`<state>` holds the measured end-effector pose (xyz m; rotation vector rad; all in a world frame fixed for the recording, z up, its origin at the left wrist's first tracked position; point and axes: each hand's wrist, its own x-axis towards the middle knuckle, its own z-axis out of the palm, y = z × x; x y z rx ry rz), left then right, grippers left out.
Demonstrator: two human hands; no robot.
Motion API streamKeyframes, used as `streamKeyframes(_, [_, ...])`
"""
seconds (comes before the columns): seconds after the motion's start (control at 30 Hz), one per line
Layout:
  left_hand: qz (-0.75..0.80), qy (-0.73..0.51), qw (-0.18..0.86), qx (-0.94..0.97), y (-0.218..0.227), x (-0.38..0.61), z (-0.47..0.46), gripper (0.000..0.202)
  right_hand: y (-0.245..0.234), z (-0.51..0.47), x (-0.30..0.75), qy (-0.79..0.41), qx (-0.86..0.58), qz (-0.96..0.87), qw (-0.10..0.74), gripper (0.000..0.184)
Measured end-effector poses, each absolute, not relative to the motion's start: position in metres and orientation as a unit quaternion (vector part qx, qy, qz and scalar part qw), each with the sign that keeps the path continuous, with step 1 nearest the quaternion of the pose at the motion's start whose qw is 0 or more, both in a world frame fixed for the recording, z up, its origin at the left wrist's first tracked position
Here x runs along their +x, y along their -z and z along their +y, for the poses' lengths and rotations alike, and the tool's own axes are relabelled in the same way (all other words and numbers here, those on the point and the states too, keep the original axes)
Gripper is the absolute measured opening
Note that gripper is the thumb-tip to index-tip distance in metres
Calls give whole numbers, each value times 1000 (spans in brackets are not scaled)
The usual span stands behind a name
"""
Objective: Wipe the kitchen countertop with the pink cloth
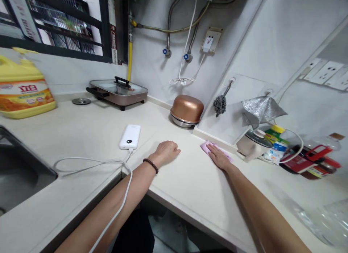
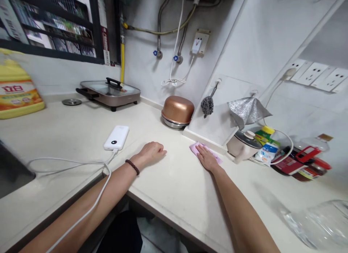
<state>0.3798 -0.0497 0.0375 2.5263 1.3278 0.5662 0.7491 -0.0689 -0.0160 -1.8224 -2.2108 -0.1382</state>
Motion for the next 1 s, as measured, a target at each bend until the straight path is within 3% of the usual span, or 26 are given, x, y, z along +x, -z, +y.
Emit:
streamKeyframes(0.23, [468, -191, 120, 854, -38, 379, -49, 27, 15, -107, 727, 48, -610, -781, 127, 57])
streamKeyframes(0.63, [467, -190, 113, 856, -36, 379, -48, 27, 7, -290, 679, -19, -572, -814, 100, 60])
streamKeyframes(1.0, [618, -282, 30, 733, -39, 355, -38, 40, 11, -261, 709, 6, -589, -799, 119, 55])
